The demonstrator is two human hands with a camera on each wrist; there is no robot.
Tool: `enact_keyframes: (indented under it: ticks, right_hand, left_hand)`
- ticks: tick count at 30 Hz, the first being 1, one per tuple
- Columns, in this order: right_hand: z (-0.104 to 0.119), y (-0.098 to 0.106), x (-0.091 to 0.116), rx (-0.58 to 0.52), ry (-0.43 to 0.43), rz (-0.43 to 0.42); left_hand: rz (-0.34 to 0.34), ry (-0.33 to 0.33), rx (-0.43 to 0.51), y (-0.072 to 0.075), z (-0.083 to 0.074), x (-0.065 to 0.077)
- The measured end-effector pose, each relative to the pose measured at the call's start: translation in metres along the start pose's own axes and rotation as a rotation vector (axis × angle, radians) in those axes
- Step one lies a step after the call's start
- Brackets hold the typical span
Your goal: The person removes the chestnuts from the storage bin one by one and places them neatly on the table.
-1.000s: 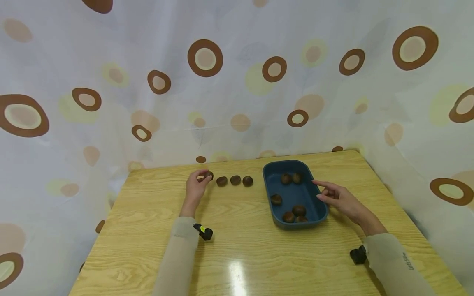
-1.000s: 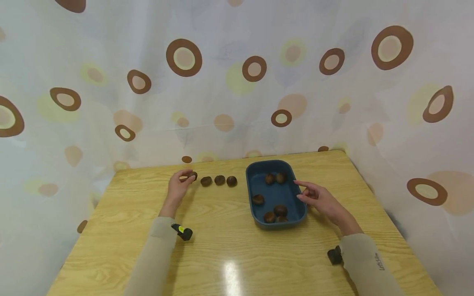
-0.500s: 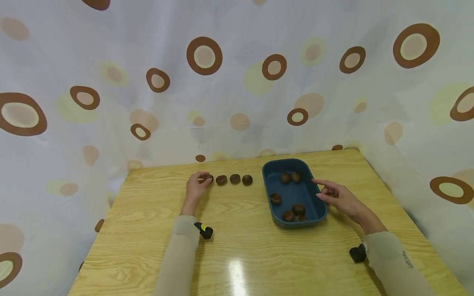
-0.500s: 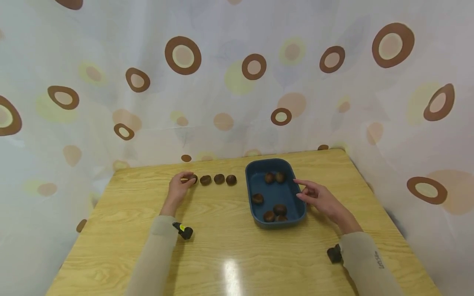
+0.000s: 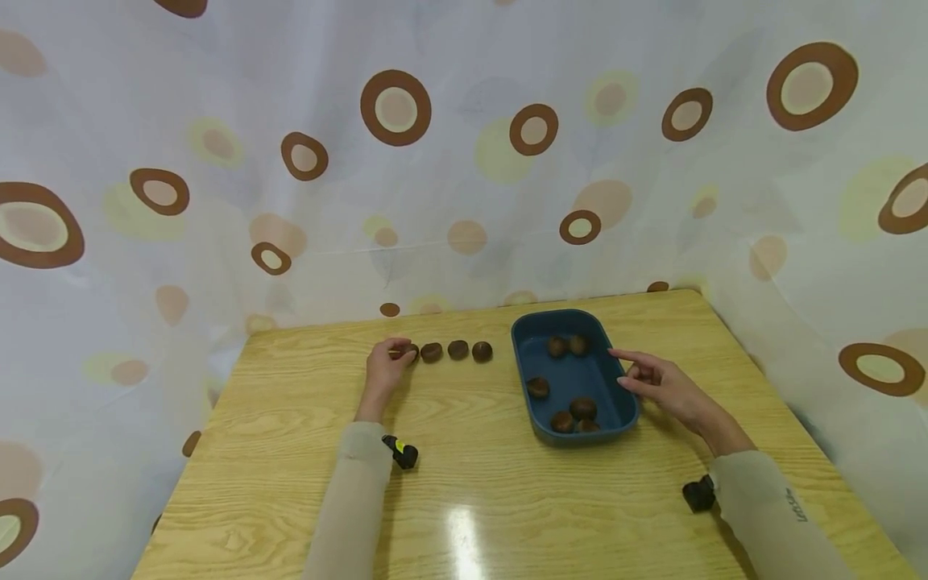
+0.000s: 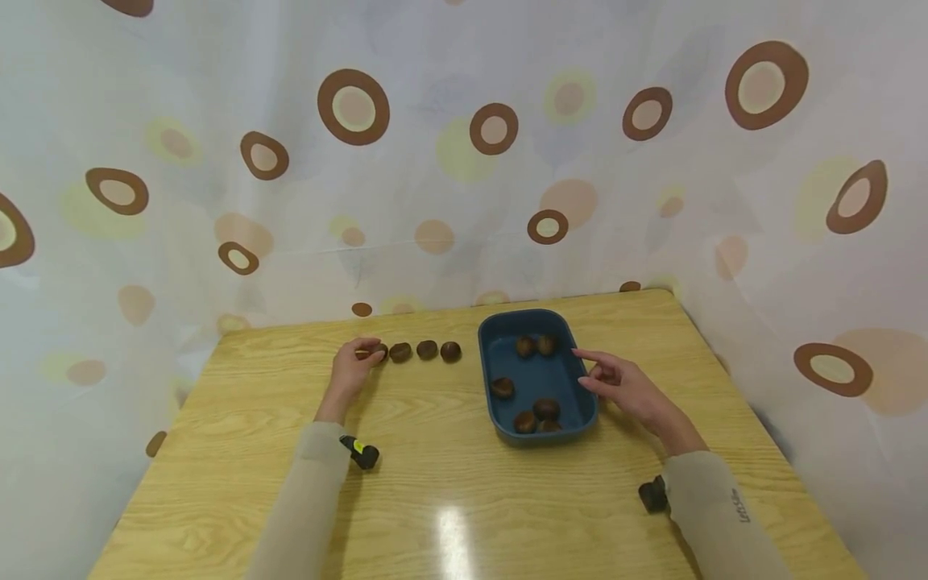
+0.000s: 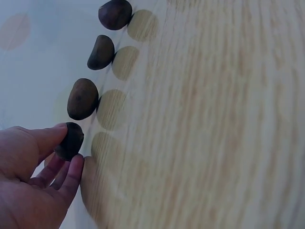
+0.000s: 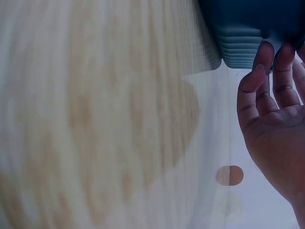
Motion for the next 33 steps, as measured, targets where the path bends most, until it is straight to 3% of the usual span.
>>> enact_keyframes:
  ticks: [33]
  right_hand:
    - [0.0015,-0.0004,0.0010,-0.011,0.003,-0.002]
  left_hand:
    - [0.020,-0.008,-0.057,0.0011,0.0032,0.0012]
Point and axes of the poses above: each hand's wrist, its own x-axis away from the middle knuckle, its own y-axis out of the back of the hand, z = x × y, the point moved 9 cm from there along -x, towards the middle knuckle, and after that the axes turned 2 degrees about -z, right-handed, at the moved point
